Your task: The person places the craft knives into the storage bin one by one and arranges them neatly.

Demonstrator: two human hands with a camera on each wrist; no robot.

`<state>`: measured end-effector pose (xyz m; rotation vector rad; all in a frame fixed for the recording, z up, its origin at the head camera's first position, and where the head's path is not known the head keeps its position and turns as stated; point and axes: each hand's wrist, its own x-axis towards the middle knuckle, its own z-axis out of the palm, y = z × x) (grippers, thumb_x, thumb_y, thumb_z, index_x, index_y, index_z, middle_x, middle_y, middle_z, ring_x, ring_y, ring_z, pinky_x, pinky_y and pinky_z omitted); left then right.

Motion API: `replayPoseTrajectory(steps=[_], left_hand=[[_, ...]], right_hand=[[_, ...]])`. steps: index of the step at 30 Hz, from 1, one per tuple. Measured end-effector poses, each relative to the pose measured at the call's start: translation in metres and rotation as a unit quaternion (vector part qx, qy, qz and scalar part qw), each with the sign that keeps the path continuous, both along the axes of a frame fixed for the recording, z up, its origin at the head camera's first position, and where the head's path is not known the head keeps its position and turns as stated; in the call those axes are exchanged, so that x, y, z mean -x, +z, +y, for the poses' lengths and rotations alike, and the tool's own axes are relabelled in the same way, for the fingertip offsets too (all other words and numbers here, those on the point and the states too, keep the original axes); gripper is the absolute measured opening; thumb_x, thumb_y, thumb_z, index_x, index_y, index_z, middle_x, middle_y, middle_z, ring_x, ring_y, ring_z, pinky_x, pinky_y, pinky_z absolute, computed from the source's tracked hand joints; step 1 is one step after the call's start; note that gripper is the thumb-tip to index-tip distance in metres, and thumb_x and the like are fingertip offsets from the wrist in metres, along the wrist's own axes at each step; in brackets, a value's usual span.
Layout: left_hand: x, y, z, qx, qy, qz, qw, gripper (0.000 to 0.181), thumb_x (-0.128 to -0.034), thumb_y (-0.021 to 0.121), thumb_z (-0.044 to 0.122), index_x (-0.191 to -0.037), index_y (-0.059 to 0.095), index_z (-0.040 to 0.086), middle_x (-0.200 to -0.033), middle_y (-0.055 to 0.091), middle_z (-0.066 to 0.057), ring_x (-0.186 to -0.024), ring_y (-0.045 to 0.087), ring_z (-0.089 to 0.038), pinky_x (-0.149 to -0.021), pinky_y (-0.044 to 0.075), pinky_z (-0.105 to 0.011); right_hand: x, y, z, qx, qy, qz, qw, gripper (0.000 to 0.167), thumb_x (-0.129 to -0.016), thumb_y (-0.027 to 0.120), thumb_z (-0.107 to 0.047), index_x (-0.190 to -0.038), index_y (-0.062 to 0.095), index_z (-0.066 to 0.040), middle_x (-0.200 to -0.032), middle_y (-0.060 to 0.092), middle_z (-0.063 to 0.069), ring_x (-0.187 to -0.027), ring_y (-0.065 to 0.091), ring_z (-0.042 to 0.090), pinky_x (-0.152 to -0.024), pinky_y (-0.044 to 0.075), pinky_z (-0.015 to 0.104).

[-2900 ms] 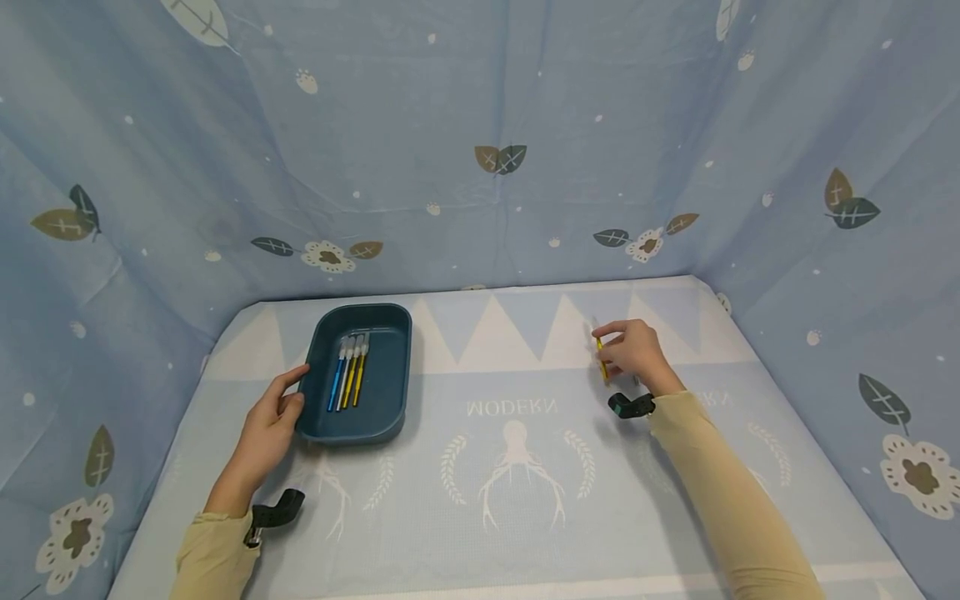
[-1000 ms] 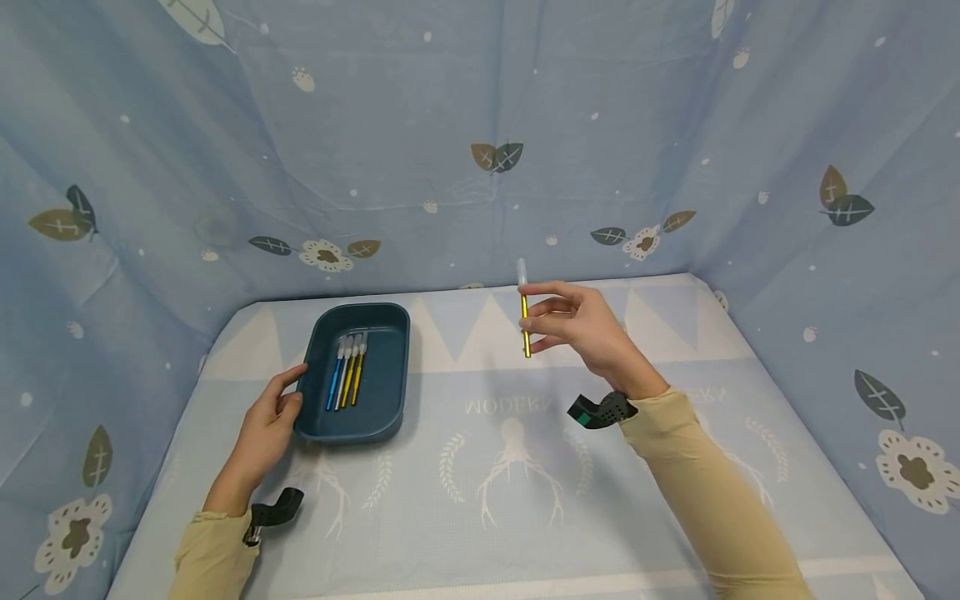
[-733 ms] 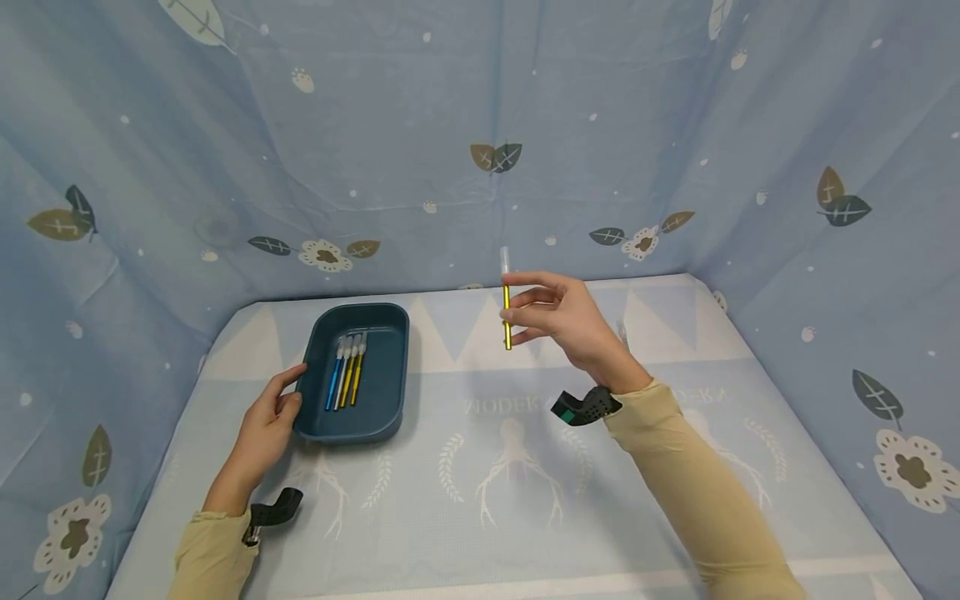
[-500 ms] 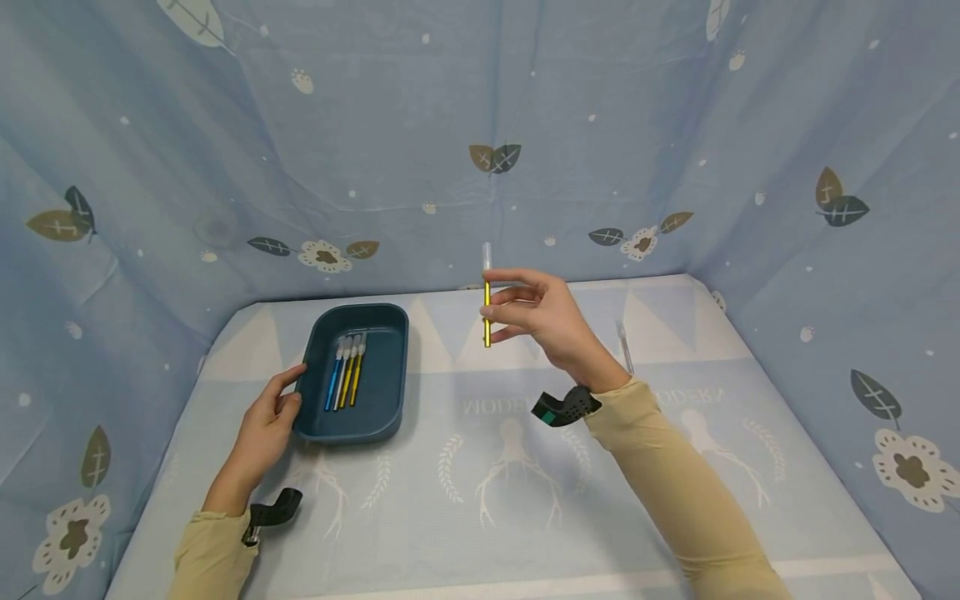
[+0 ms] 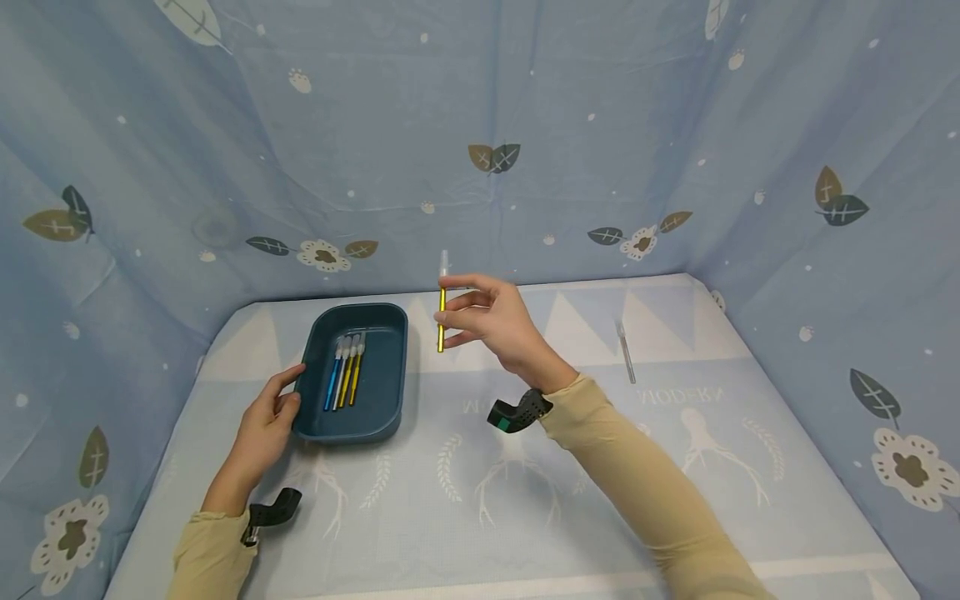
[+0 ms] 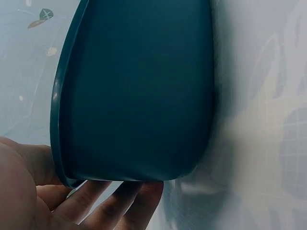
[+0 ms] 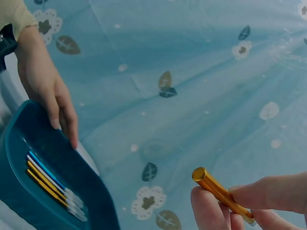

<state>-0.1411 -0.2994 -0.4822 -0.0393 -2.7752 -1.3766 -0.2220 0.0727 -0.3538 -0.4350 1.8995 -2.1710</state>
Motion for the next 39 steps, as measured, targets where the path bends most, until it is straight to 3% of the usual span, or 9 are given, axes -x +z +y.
replayPoseTrajectory(steps=[2,7,9,19,23,29,32,36,39], left_hand=[[0.001,0.0,0.0,0.001,0.002,0.004,1.0,0.05,-0.1205,0.041,0.014,-0.17,0.036,0.005,-0.131,0.062,-0.029,-0.094,0.053,-0.02,-0.072,0.041,-0.028],[0.001,0.0,0.001,-0.004,0.005,0.004,1.0,0.05,-0.1202,0.041,0.013,-0.169,0.037,0.004,-0.092,0.053,-0.014,-0.077,0.047,-0.016,-0.065,0.039,-0.03],[0.001,0.0,0.001,-0.006,0.006,0.004,1.0,0.05,-0.1201,0.041,0.013,-0.169,0.037,0.003,-0.086,0.047,-0.01,-0.074,0.045,-0.016,-0.064,0.039,-0.031],[0.002,0.001,0.001,-0.007,0.007,0.004,0.9999,0.05,-0.1203,0.041,0.014,-0.169,0.037,0.004,-0.101,0.058,-0.02,-0.083,0.05,-0.019,-0.067,0.041,-0.029],[0.003,0.001,0.001,-0.009,0.007,0.007,0.9999,0.049,-0.1201,0.041,0.013,-0.169,0.038,0.004,-0.095,0.056,-0.016,-0.078,0.049,-0.017,-0.065,0.04,-0.03],[0.003,-0.001,0.001,-0.014,0.007,0.009,0.9998,0.049,-0.1197,0.041,0.012,-0.168,0.039,0.003,-0.078,0.039,-0.004,-0.067,0.04,-0.015,-0.059,0.037,-0.031],[0.003,-0.001,0.001,-0.015,0.007,0.009,0.9998,0.049,-0.1197,0.041,0.013,-0.167,0.039,0.003,-0.076,0.036,-0.002,-0.065,0.038,-0.015,-0.058,0.036,-0.032],[0.003,-0.002,0.001,-0.015,0.007,0.01,0.9998,0.049,-0.1196,0.041,0.012,-0.168,0.039,0.003,-0.076,0.036,-0.002,-0.064,0.038,-0.015,-0.058,0.036,-0.032],[0.003,-0.002,0.001,-0.014,0.006,0.009,0.9998,0.049,-0.1195,0.041,0.011,-0.168,0.038,0.003,-0.075,0.036,-0.002,-0.064,0.038,-0.015,-0.058,0.036,-0.032]], right_hand=[[0.001,-0.002,-0.007,0.0,0.002,-0.006,1.0,0.048,-0.096,0.079,0.008,-0.142,0.07,-0.003,-0.105,0.068,0.018,-0.092,0.076,0.028,-0.08,0.065,0.055],[0.003,-0.009,-0.024,-0.001,0.007,-0.022,0.9997,0.049,-0.096,0.079,0.007,-0.143,0.07,-0.004,-0.106,0.069,0.017,-0.092,0.076,0.029,-0.08,0.065,0.054],[0.003,-0.012,-0.031,-0.002,0.007,-0.03,0.9995,0.049,-0.096,0.08,0.007,-0.144,0.07,-0.004,-0.107,0.069,0.017,-0.093,0.076,0.03,-0.079,0.065,0.052],[0.01,-0.025,-0.056,-0.015,0.017,-0.049,0.9985,0.05,-0.098,0.077,0.007,-0.146,0.067,-0.003,-0.111,0.069,0.019,-0.089,0.077,0.027,-0.076,0.066,0.048],[0.012,-0.03,-0.066,-0.03,0.017,-0.055,0.9979,0.048,-0.098,0.077,0.007,-0.144,0.069,-0.004,-0.109,0.068,0.017,-0.093,0.077,0.038,-0.074,0.066,0.046],[0.016,-0.04,-0.081,-0.044,0.01,-0.066,0.9968,0.046,-0.097,0.078,0.009,-0.14,0.072,-0.005,-0.101,0.067,0.015,-0.104,0.073,0.052,-0.072,0.066,0.045],[0.017,-0.044,-0.087,-0.053,0.006,-0.069,0.9962,0.046,-0.096,0.078,0.011,-0.138,0.073,-0.006,-0.098,0.069,0.015,-0.098,0.075,0.048,-0.076,0.065,0.052],[0.02,-0.049,-0.094,-0.062,0.005,-0.079,0.9949,0.047,-0.095,0.077,0.012,-0.139,0.072,-0.005,-0.096,0.073,0.017,-0.085,0.078,0.033,-0.083,0.062,0.062],[0.022,-0.052,-0.099,-0.076,0.006,-0.087,0.9933,0.047,-0.095,0.078,0.012,-0.139,0.071,-0.004,-0.096,0.074,0.017,-0.082,0.077,0.028,-0.079,0.064,0.056]])
